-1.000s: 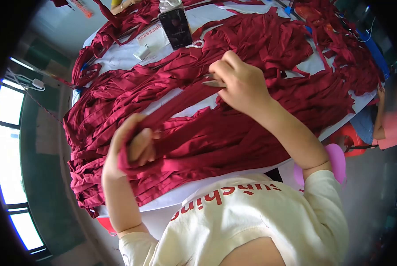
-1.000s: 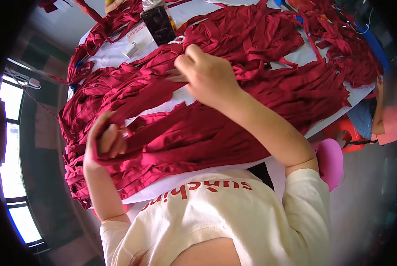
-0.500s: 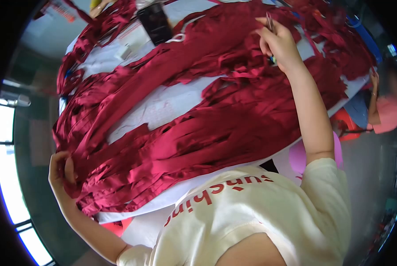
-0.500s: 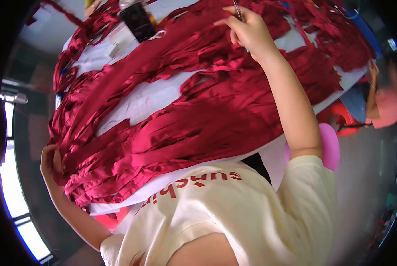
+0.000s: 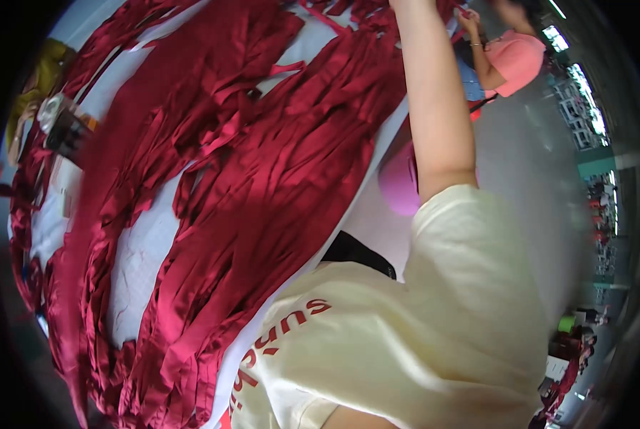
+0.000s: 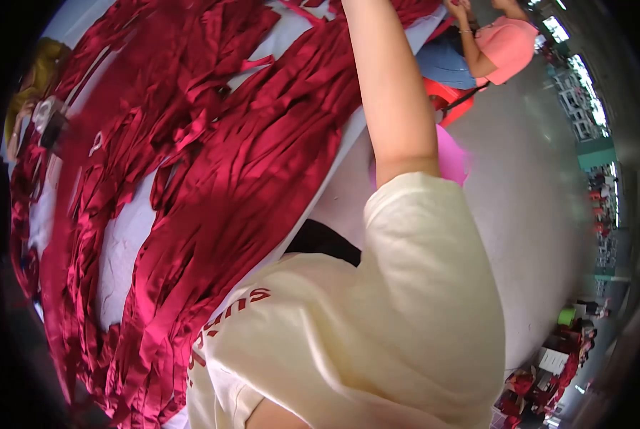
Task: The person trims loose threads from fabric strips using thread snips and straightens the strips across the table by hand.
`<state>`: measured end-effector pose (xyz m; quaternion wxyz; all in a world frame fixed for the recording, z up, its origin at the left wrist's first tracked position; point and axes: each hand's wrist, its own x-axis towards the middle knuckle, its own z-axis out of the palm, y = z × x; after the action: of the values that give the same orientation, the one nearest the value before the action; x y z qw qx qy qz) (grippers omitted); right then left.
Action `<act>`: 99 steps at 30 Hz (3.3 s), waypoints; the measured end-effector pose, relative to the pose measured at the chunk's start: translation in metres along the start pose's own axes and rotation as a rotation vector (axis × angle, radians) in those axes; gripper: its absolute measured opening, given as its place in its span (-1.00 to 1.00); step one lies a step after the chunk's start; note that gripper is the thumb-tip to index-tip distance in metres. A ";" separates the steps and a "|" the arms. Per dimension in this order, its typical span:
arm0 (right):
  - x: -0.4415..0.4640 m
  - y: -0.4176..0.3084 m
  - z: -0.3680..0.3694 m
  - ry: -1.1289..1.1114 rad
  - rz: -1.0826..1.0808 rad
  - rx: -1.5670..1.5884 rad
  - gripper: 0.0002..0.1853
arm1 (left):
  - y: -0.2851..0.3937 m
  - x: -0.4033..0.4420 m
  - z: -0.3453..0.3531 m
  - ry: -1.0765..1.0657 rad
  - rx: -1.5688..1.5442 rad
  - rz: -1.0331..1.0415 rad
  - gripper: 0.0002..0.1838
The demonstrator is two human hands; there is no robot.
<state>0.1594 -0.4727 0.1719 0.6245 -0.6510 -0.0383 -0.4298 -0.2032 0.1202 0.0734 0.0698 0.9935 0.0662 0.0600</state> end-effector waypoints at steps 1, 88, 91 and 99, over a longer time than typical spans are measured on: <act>0.003 0.024 -0.027 0.025 0.044 -0.114 -0.72 | 0.014 0.000 0.018 0.002 -0.025 0.008 -0.62; -0.044 0.156 -0.144 0.087 0.108 -1.001 -0.73 | 0.188 0.041 0.076 0.042 0.131 0.174 -0.36; -0.022 0.185 -0.164 0.199 0.062 -1.021 -0.70 | 0.189 0.042 0.079 0.019 0.104 0.165 -0.29; -0.023 0.248 -0.170 -0.047 -0.014 -1.181 -0.58 | 0.178 0.043 0.098 -0.085 0.054 0.148 -0.31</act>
<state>0.2040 -0.6591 -0.0608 0.1522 -0.8976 0.1892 -0.3678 -0.1267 -0.0613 0.0078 0.0411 0.9989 -0.0090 0.0209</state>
